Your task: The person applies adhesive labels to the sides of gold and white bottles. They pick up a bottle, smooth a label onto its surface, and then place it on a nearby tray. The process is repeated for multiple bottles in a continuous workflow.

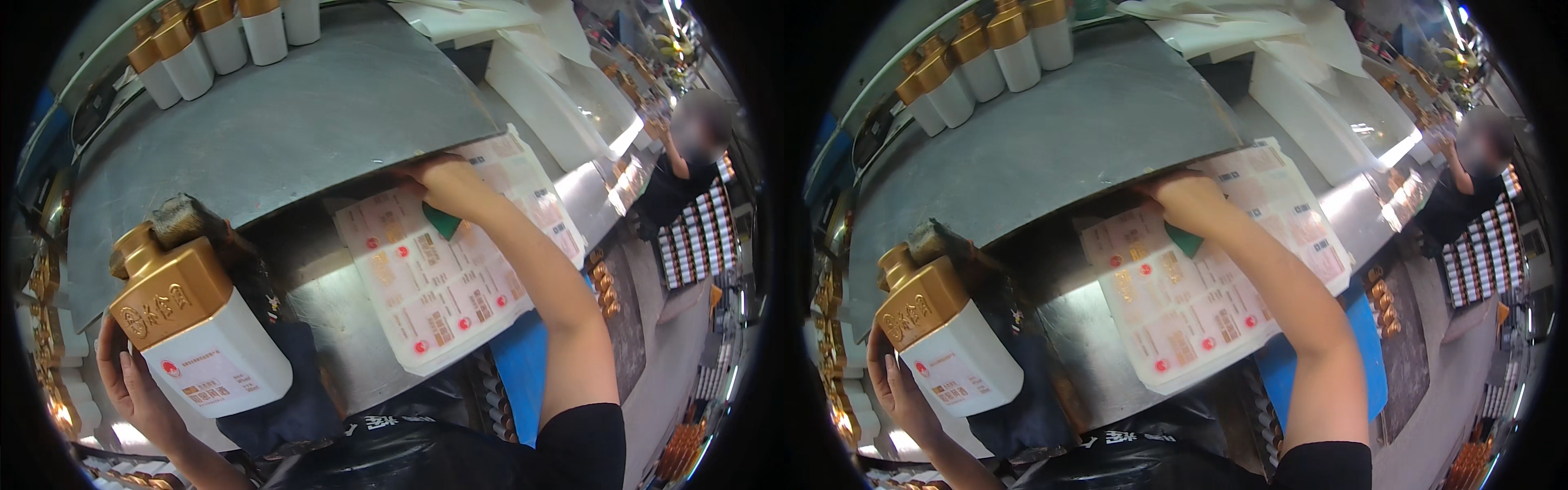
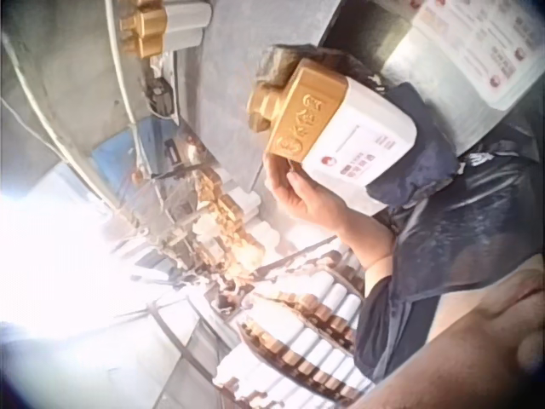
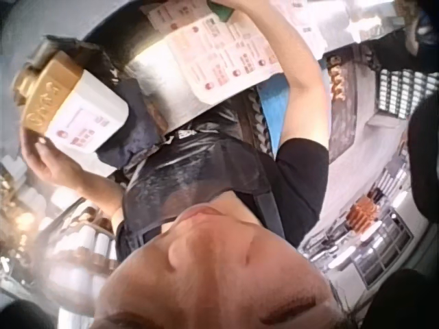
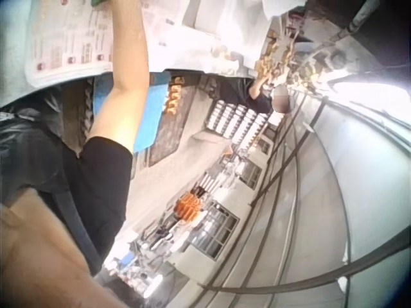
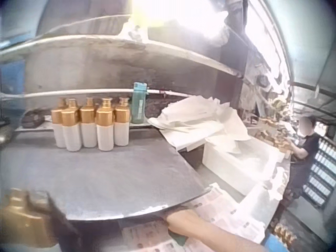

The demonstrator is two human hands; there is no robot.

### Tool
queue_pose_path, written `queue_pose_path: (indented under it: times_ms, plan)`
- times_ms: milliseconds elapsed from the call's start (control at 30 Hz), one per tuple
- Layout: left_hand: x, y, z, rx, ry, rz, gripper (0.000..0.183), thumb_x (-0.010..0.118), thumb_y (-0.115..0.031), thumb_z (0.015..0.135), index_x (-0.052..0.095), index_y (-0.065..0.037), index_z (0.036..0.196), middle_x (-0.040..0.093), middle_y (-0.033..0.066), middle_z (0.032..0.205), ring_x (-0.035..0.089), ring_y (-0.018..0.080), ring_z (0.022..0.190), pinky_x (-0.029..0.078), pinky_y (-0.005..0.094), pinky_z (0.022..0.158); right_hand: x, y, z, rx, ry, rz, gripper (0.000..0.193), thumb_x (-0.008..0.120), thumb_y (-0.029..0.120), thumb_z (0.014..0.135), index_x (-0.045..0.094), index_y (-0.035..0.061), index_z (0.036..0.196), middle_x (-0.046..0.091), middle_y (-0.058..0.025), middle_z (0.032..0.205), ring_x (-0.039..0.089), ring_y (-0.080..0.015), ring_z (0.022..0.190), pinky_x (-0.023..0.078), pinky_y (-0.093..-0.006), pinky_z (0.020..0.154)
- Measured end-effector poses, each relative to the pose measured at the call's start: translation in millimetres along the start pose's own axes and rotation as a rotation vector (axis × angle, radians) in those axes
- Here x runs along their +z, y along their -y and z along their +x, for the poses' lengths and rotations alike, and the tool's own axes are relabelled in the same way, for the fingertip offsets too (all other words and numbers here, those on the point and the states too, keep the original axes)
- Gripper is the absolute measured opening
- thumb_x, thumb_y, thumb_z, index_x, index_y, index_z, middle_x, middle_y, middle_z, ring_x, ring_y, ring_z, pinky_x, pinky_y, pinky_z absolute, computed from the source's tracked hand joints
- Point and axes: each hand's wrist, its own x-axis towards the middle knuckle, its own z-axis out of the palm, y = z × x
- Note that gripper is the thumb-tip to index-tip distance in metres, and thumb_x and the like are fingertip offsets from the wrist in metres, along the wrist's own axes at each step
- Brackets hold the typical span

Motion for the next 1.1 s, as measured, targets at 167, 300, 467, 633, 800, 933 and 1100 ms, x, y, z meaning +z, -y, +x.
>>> queue_pose_path:
  times_ms: [167, 300, 467, 633, 800, 933, 1100]
  plan:
    - [-9, 4, 3, -0.015, -0.023, 0.057, 0.037, 0.041, -0.011, 0.101, 0.046, 0.005, 0.134, 0.053, 0.019, 0.132, 0.054, 0.0255, 0.122, 0.042, 0.0366, 0.104, -8, -6, 24, 0.064, 0.35, 0.173, 0.035, 0.068, 0.034, 0.083, 0.065, 0.0175, 0.114, 0.067, -0.0073, 0.108, 0.061, -0.0248, 0.104, 0.046, -0.0356, 0.092]
    - [-11, 7, 6, -0.002, 0.0, 0.089, 0.034, 0.041, -0.01, 0.101, 0.049, 0.005, 0.131, 0.056, 0.0177, 0.128, 0.056, 0.024, 0.118, 0.043, 0.0359, 0.103, -5, -10, 27, 0.077, 0.267, 0.079, 0.029, 0.068, 0.033, 0.083, 0.067, 0.0168, 0.107, 0.067, -0.0077, 0.109, 0.061, -0.0261, 0.104, 0.046, -0.0366, 0.092]
    - [-7, 6, 6, -0.001, 0.024, 0.039, 0.031, 0.043, -0.006, 0.099, 0.054, 0.005, 0.127, 0.058, 0.0157, 0.125, 0.058, 0.021, 0.114, 0.044, 0.0336, 0.102, -3, 9, -6, 0.106, -0.076, -0.091, 0.02, 0.066, 0.022, 0.084, 0.068, 0.0071, 0.097, 0.068, -0.0155, 0.09, 0.065, -0.033, 0.085, 0.05, -0.0415, 0.076]
    - [5, -11, 23, 0.098, 0.155, 0.089, 0.029, 0.047, -0.003, 0.097, 0.058, 0.005, 0.123, 0.062, 0.0124, 0.12, 0.056, 0.0162, 0.114, 0.042, 0.0297, 0.101, -75, 109, -36, 0.318, 0.015, 0.83, 0.016, 0.065, 0.014, 0.089, 0.069, -0.0013, 0.092, 0.067, -0.0037, 0.068, 0.058, -0.0053, 0.056, 0.045, -0.0211, 0.052]
    - [15, -39, 48, 0.231, 0.285, 0.234, 0.028, 0.047, -0.013, 0.098, 0.064, 0.0, 0.115, 0.065, 0.0075, 0.113, 0.056, 0.0138, 0.101, 0.04, 0.0265, 0.091, -148, 238, -13, 0.128, 0.253, 1.411, 0.037, 0.045, 0.017, 0.097, 0.063, -0.011, 0.112, 0.056, -0.0021, 0.047, 0.05, -0.0032, 0.04, 0.037, -0.0142, 0.042]
    - [17, -47, 72, 0.328, 0.452, 0.295, 0.029, 0.045, -0.022, 0.1, 0.064, -0.001, 0.108, 0.065, 0.0071, 0.105, 0.054, 0.017, 0.098, 0.039, 0.0286, 0.09, -154, 270, 12, 0.111, 0.361, 1.454, 0.043, 0.044, 0.024, 0.1, 0.058, -0.0115, 0.119, 0.053, 0.0, 0.048, 0.043, -0.0032, 0.038, 0.034, -0.0158, 0.038]
    - [16, -44, 91, 0.266, 0.545, 0.398, 0.033, 0.047, -0.031, 0.1, 0.064, -0.003, 0.105, 0.063, 0.0079, 0.103, 0.054, 0.0189, 0.101, 0.039, 0.0294, 0.092, -133, 246, 24, 0.21, 0.49, 1.528, 0.043, 0.047, 0.027, 0.1, 0.055, -0.0054, 0.127, 0.057, -0.001, 0.059, 0.042, -0.0046, 0.045, 0.035, -0.0187, 0.044]
